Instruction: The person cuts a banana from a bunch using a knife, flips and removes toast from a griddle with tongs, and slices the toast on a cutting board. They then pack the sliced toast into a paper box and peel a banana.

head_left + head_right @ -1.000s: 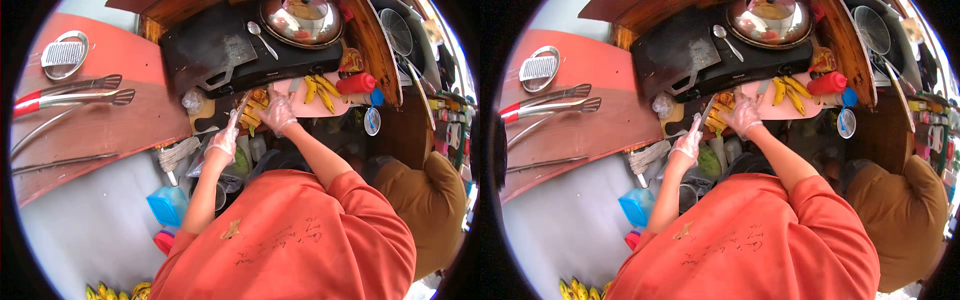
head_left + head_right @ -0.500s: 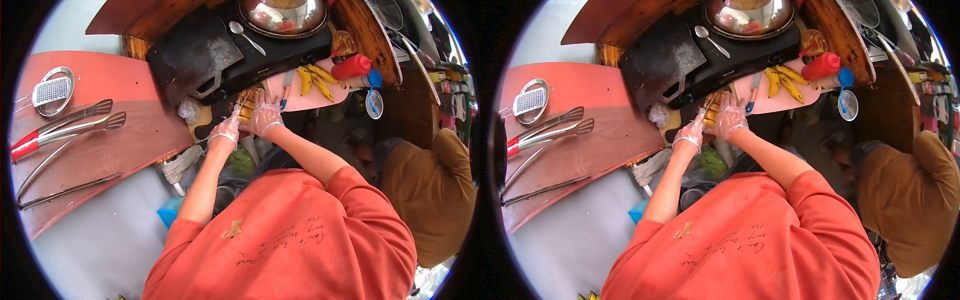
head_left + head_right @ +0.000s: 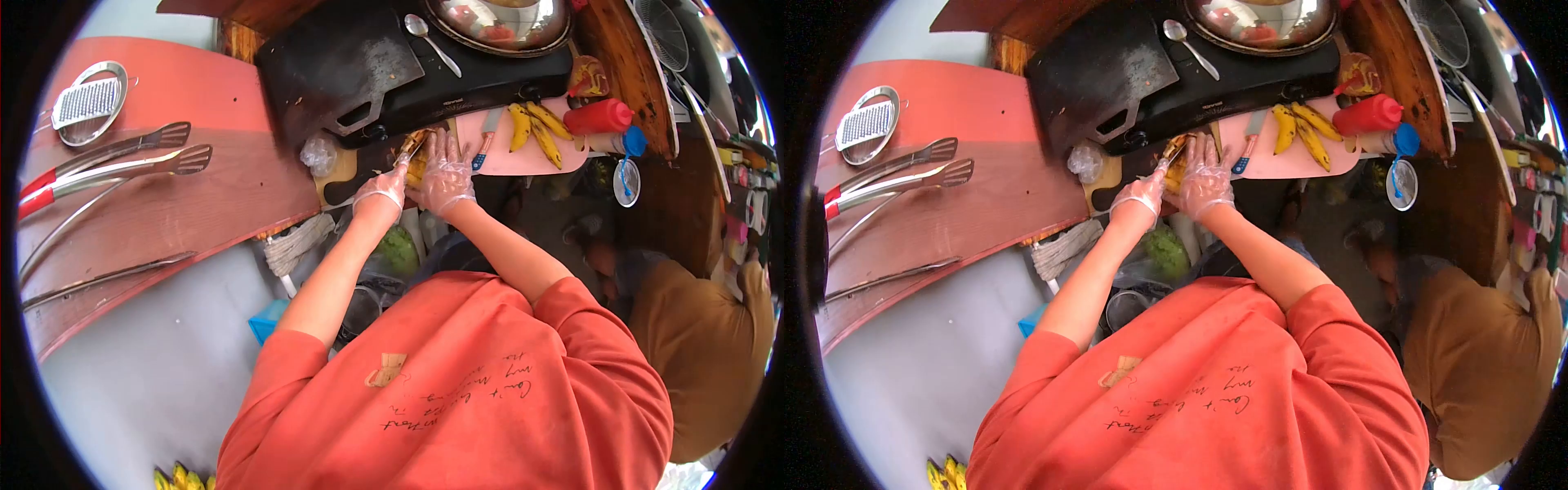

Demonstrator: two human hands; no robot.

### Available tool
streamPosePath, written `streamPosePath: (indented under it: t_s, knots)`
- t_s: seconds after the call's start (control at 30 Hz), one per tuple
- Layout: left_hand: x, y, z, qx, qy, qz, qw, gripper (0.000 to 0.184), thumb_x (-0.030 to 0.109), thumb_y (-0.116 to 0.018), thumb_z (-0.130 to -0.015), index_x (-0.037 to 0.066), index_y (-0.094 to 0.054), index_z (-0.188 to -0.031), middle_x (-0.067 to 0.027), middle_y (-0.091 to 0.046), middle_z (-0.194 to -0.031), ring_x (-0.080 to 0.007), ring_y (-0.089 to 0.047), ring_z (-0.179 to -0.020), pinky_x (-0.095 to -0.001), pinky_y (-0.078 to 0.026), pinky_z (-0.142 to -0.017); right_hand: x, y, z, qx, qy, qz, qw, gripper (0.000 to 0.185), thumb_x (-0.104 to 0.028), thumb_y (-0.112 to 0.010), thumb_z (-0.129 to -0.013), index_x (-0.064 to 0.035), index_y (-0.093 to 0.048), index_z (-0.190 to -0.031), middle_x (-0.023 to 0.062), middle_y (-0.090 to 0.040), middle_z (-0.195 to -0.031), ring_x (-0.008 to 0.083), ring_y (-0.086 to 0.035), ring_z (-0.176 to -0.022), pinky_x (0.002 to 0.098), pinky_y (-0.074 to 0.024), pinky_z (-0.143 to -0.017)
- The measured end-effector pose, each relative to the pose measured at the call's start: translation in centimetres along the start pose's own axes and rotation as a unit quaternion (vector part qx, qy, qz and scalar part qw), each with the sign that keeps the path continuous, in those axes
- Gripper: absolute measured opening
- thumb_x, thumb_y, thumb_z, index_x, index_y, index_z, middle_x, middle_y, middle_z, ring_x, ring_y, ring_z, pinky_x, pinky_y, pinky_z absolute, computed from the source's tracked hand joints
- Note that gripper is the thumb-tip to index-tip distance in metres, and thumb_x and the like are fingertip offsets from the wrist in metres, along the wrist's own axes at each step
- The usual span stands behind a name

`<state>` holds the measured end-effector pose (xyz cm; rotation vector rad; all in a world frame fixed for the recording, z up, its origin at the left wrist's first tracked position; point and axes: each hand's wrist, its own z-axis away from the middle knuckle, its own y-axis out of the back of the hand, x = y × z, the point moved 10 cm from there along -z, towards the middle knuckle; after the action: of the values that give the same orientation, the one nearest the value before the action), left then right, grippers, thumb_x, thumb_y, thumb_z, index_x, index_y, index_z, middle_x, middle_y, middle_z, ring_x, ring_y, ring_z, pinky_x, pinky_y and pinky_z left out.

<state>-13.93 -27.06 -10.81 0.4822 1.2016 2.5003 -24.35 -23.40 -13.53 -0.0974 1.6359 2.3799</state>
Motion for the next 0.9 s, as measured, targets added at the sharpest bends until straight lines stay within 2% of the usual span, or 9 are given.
streamPosePath:
  t_s: [0.07,0.17,0.33,0.4,0.53,0.63,0.7,0.83,0.9]
  knots:
    - [-0.2,0.2,-0.4,0.028,-0.013,0.009,0.999,0.044,0.021,-0.044,-0.103,0.024,-0.050,-0.146,-0.0250,-0.072,-0.103,-0.0449,-0.071,-0.092,-0.0555,-0.056,-0.081,0.1,1.9,0.6,0.128,0.007,-0.060,0.990,0.111,-0.066,-0.067,-0.081,0.0014,-0.026,-0.159,0.0271,-0.028,-0.164,0.0399,-0.024,-0.154,0.0646,-0.0138,-0.122]
    - [0.7,1.4,0.3,-0.023,0.024,-0.010,0.999,0.045,0.015,-0.045,-0.101,0.016,-0.052,-0.146,-0.0227,-0.073,-0.111,-0.0416,-0.071,-0.102,-0.0511,-0.058,-0.088,-0.2,1.3,0.8,0.140,0.020,-0.099,0.985,0.113,-0.063,-0.070,-0.079,-0.0001,-0.023,-0.160,0.0276,-0.029,-0.163,0.0408,-0.025,-0.153,0.0651,-0.0127,-0.121]
    - [0.2,0.9,0.9,-0.022,0.032,-0.005,0.999,0.047,0.015,-0.046,-0.100,0.016,-0.051,-0.147,-0.0210,-0.073,-0.112,-0.0400,-0.072,-0.102,-0.0503,-0.058,-0.087,-0.7,0.5,0.9,0.077,0.011,-0.083,0.993,0.117,-0.063,-0.073,-0.076,0.0017,-0.022,-0.159,0.0263,-0.034,-0.160,0.0393,-0.030,-0.151,0.0642,-0.0124,-0.122]
    - [0.4,1.5,1.3,-0.011,0.010,0.001,1.000,0.054,0.013,-0.046,-0.098,0.024,-0.044,-0.152,-0.0208,-0.072,-0.110,-0.0415,-0.071,-0.096,-0.0529,-0.057,-0.084,-0.4,0.3,0.7,0.068,-0.005,-0.060,0.996,0.117,-0.062,-0.074,-0.075,0.0026,-0.023,-0.159,0.0256,-0.037,-0.158,0.0385,-0.030,-0.150,0.0644,-0.0133,-0.121]
    - [-0.1,-0.3,1.9,-0.016,0.030,0.010,0.999,0.059,0.011,-0.048,-0.097,0.024,-0.040,-0.154,-0.0183,-0.072,-0.115,-0.0405,-0.071,-0.099,-0.0518,-0.056,-0.085,-0.6,0.2,0.4,0.067,0.006,-0.058,0.996,0.117,-0.061,-0.075,-0.075,0.0029,-0.024,-0.159,0.0250,-0.037,-0.158,0.0382,-0.029,-0.151,0.0649,-0.0140,-0.121]
    - [-0.3,-1.5,2.5,-0.004,0.028,0.032,0.999,0.057,0.015,-0.050,-0.097,0.020,-0.042,-0.154,-0.0211,-0.073,-0.112,-0.0386,-0.073,-0.099,-0.0496,-0.058,-0.085,-0.6,-0.4,0.6,0.064,-0.002,-0.059,0.996,0.117,-0.061,-0.075,-0.074,0.0029,-0.024,-0.158,0.0250,-0.035,-0.159,0.0388,-0.029,-0.151,0.0647,-0.0144,-0.121]
    - [-1.6,-4.1,2.0,-0.013,0.041,0.026,0.999,0.063,0.010,-0.051,-0.094,0.024,-0.038,-0.154,-0.0171,-0.071,-0.118,-0.0400,-0.071,-0.100,-0.0511,-0.056,-0.086,-0.8,0.4,0.6,0.110,0.017,-0.095,0.989,0.104,-0.058,-0.071,-0.080,-0.0016,-0.032,-0.157,0.0243,-0.032,-0.162,0.0395,-0.026,-0.152,0.0680,-0.0097,-0.120]
    - [-2.9,-6.3,1.5,-0.007,0.035,0.041,0.999,0.062,0.009,-0.049,-0.095,0.023,-0.038,-0.154,-0.0166,-0.071,-0.118,-0.0404,-0.070,-0.099,-0.0519,-0.056,-0.086,-1.7,0.2,0.6,0.106,0.058,-0.069,0.990,0.096,-0.060,-0.070,-0.080,-0.0088,-0.040,-0.156,0.0213,-0.032,-0.163,0.0387,-0.025,-0.153,0.0683,-0.0084,-0.120]
    - [-2.9,-6.4,1.4,0.042,0.009,0.051,0.998,0.064,0.008,-0.049,-0.094,0.022,-0.037,-0.154,-0.0170,-0.071,-0.113,-0.0408,-0.071,-0.095,-0.0518,-0.057,-0.082,-1.8,-0.3,0.3,0.109,0.051,-0.066,0.991,0.091,-0.060,-0.069,-0.080,-0.0130,-0.045,-0.153,0.0184,-0.030,-0.165,0.0377,-0.025,-0.154,0.0688,-0.0075,-0.120]
